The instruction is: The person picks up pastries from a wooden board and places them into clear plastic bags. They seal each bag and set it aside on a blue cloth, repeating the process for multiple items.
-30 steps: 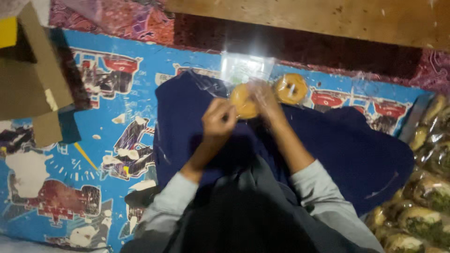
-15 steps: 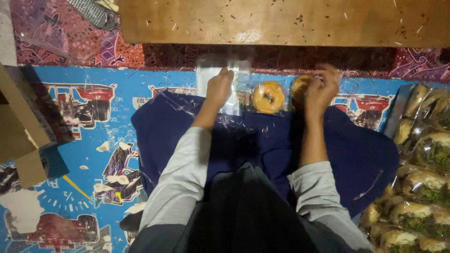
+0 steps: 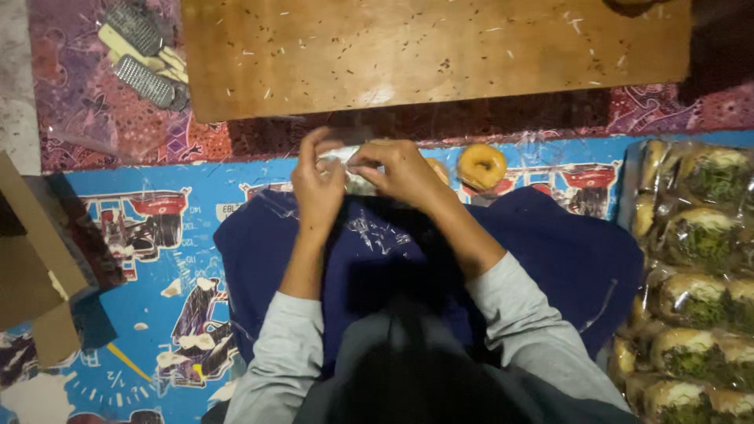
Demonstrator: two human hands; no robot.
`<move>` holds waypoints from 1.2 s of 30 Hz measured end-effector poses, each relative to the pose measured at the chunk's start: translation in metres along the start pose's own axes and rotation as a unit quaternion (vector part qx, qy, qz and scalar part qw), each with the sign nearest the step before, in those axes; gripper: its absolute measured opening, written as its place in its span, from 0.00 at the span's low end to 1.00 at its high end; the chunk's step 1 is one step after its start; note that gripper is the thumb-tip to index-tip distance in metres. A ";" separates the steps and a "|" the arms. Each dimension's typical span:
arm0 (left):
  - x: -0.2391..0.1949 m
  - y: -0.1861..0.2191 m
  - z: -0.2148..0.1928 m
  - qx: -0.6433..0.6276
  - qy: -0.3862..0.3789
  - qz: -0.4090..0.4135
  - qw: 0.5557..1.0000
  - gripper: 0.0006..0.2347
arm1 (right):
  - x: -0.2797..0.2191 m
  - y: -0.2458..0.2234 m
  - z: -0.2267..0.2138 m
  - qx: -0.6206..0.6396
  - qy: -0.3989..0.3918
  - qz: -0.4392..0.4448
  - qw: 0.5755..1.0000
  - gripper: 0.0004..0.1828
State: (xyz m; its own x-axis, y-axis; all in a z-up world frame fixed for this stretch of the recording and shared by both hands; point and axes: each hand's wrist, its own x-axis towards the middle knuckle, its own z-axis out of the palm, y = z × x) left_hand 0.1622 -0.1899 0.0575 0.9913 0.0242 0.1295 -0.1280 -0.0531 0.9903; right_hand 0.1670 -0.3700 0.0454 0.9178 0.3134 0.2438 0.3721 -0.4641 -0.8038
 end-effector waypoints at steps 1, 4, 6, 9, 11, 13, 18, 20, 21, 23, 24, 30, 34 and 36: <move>0.003 0.001 0.000 0.047 -0.006 -0.027 0.998 0.17 | -0.001 -0.008 -0.009 0.007 0.007 -0.001 1.000 0.06; 0.006 0.001 0.008 0.128 0.032 0.016 0.991 0.13 | -0.011 -0.034 -0.039 -0.141 0.151 -0.034 0.978 0.14; 0.003 0.005 0.021 0.174 0.060 0.033 0.982 0.11 | -0.030 -0.053 -0.051 -0.172 0.228 -0.036 0.958 0.16; -0.006 0.014 0.050 0.210 0.043 0.073 0.974 0.10 | -0.054 -0.067 -0.057 -0.091 0.208 0.028 0.974 0.15; -0.021 0.026 0.072 0.161 -0.013 0.218 0.963 0.11 | -0.064 -0.063 -0.062 -0.095 0.127 0.106 0.982 0.20; -0.033 0.038 0.090 0.131 -0.095 0.268 0.950 0.11 | -0.063 -0.050 -0.070 -0.135 0.168 0.039 0.976 0.28; -0.021 0.036 0.126 -0.355 -0.041 -0.013 0.934 0.29 | -0.060 -0.019 -0.094 -0.144 0.159 0.014 0.977 0.36; 0.005 0.013 0.138 -0.630 -0.075 -0.252 0.731 0.22 | -0.070 -0.014 -0.094 -0.147 0.123 -0.011 0.981 0.35; 0.013 0.001 0.143 -0.595 -0.106 -0.236 0.761 0.17 | -0.074 -0.011 -0.096 -0.162 0.109 -0.037 0.980 0.31; 0.035 -0.021 0.153 -0.519 -0.163 -0.197 0.815 0.09 | -0.074 0.001 -0.116 -0.190 0.080 -0.090 0.974 0.24; 0.047 -0.029 0.156 -0.548 -0.153 -0.198 0.798 0.09 | -0.071 0.013 -0.138 -0.151 0.026 0.092 0.984 0.16; 0.079 -0.033 0.142 -0.639 -0.049 -0.280 0.715 0.06 | -0.036 0.133 -0.332 -0.359 0.135 0.196 0.903 0.74; 0.097 -0.018 0.145 -0.698 -0.042 -0.315 0.642 0.14 | -0.014 0.202 -0.392 -0.451 0.038 0.269 0.850 0.83; 0.101 -0.021 0.150 -0.721 -0.038 -0.317 0.615 0.15 | -0.009 0.211 -0.395 -0.447 0.022 0.270 0.853 0.75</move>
State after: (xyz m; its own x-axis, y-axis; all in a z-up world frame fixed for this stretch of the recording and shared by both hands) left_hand 0.2698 -0.3360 0.0427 0.8478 -0.4656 -0.2538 0.4449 0.8850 -0.1372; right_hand 0.2922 -0.7984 0.0878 0.9857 -0.1684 0.0043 -0.1676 -0.9829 -0.0763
